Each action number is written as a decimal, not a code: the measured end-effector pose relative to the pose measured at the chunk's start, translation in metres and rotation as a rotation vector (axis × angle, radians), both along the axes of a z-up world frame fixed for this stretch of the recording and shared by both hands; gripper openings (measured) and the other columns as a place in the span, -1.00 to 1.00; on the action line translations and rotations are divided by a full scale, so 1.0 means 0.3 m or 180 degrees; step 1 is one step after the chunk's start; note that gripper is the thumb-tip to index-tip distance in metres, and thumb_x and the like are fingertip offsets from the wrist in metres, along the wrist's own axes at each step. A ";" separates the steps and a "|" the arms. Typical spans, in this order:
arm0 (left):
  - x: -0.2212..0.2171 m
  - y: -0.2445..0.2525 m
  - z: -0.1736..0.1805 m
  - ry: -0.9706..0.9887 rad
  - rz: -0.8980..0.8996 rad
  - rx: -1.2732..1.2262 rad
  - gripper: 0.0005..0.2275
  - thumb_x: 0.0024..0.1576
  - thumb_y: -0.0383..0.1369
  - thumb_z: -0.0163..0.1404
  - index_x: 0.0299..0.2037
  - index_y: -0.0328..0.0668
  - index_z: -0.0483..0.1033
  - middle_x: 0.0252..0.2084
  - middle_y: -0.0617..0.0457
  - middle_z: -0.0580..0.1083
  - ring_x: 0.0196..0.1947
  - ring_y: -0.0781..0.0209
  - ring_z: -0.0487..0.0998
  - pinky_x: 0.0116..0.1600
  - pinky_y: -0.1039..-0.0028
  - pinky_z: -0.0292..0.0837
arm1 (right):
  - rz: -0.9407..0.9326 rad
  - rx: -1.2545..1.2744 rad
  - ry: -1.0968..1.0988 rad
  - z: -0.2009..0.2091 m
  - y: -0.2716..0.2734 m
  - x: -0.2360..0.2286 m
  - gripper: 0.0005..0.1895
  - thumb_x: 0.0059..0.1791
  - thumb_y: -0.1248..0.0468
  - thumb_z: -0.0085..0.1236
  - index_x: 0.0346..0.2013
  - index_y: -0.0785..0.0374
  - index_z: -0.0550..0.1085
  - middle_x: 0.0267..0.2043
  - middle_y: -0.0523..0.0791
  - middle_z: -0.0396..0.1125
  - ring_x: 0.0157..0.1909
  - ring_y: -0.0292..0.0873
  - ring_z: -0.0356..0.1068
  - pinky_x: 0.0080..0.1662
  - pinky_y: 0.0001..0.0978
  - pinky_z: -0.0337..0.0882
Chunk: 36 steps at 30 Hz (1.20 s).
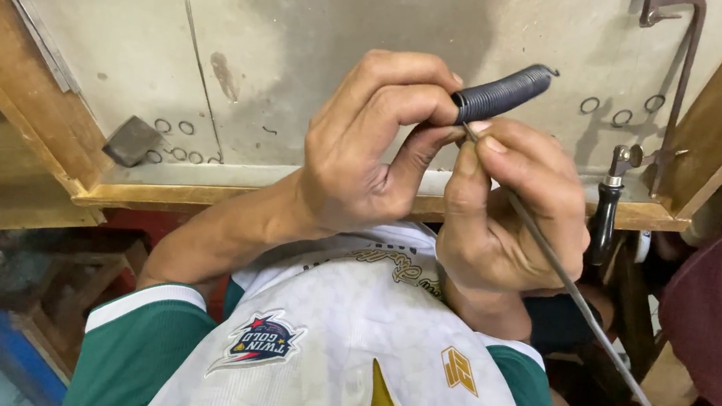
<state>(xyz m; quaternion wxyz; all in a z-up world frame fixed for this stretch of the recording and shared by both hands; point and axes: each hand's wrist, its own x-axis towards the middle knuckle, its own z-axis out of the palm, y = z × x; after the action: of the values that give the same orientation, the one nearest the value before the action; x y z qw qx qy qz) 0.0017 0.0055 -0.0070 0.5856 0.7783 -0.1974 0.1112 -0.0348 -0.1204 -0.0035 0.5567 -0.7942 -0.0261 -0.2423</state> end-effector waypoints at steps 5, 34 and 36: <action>0.015 0.005 0.011 0.0188 -0.0070 -0.0123 -0.94 0.32 -0.56 -0.06 -0.14 -0.47 0.42 -0.09 -0.31 0.44 -0.09 -0.12 0.58 0.06 0.26 0.57 | -0.0019 0.0296 -0.0054 -0.030 0.002 0.008 -0.87 0.08 0.49 0.13 -0.13 0.31 0.37 -0.16 0.18 0.40 -0.15 0.05 0.50 -0.03 -0.20 0.60; 0.193 0.075 -0.027 0.0646 -0.2963 -0.1219 -0.83 0.39 -0.42 -0.18 -0.17 -0.44 0.35 -0.10 -0.26 0.39 -0.15 -0.03 0.47 -0.09 0.34 0.52 | 0.0025 0.0425 0.0349 0.026 -0.039 -0.092 -0.72 0.03 0.27 0.18 -0.11 0.29 0.28 -0.12 0.03 0.17 0.00 -0.10 0.32 0.18 -0.25 0.38; 0.194 0.072 -0.026 0.0667 -0.3152 -0.1281 -0.78 0.39 -0.35 -0.20 -0.17 -0.43 0.36 -0.10 -0.25 0.39 -0.15 -0.04 0.48 -0.08 0.33 0.49 | 0.0068 0.0102 0.0293 0.019 -0.057 -0.112 -0.71 0.00 0.30 0.21 -0.11 0.26 0.28 -0.13 0.04 0.20 -0.07 -0.08 0.35 0.10 -0.29 0.40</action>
<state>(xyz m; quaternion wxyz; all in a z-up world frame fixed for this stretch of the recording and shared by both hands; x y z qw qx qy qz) 0.0598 0.0271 -0.0147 0.7219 0.4717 -0.4558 -0.2205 -0.0682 -0.1374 0.0023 0.5726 -0.7951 -0.0050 -0.1999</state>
